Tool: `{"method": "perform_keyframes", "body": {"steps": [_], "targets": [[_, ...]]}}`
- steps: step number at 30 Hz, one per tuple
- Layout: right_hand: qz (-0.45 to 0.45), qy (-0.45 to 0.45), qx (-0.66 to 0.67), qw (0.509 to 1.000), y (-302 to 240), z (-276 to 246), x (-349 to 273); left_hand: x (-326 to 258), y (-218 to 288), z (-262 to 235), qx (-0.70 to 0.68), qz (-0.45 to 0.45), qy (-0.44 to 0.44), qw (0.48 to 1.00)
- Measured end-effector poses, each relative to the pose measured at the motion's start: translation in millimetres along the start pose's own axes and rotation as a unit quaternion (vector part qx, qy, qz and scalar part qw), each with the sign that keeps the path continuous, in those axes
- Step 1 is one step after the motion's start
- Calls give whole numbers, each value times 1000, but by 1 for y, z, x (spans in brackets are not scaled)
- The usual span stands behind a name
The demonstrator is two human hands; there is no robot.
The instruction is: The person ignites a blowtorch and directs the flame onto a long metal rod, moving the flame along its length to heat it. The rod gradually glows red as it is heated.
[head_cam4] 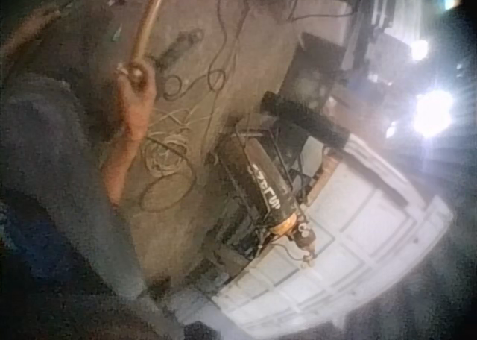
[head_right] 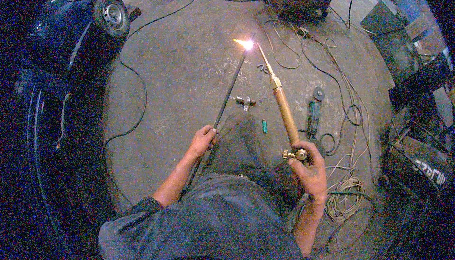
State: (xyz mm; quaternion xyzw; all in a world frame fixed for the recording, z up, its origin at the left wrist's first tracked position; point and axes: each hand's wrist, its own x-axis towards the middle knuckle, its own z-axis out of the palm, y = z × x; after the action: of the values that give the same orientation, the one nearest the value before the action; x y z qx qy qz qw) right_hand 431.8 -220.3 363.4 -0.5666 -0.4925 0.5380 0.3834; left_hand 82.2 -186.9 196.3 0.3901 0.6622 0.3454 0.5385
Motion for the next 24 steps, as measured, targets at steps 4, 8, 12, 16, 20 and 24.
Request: {"method": "perform_keyframes", "body": {"steps": [4,8,12,16,20,24], "targets": [[1,7,10,1000,3,1,1,3,-7,-1,1,9,-5,1000],[-8,8,1,1000,5,0,2,2,-7,-1,2,16,-11,1000],[-3,5,-1,1000,3,0,1,8,-14,-1,5,20,-9,1000],[-13,9,-5,1000,2,0,2,10,-13,0,14,13,-7,1000],[-12,7,-15,1000,5,-2,2,9,-8,0,19,11,-6,1000],[-35,11,-37,999,5,-2,4,10,-8,0,17,7,-9,1000]]}}
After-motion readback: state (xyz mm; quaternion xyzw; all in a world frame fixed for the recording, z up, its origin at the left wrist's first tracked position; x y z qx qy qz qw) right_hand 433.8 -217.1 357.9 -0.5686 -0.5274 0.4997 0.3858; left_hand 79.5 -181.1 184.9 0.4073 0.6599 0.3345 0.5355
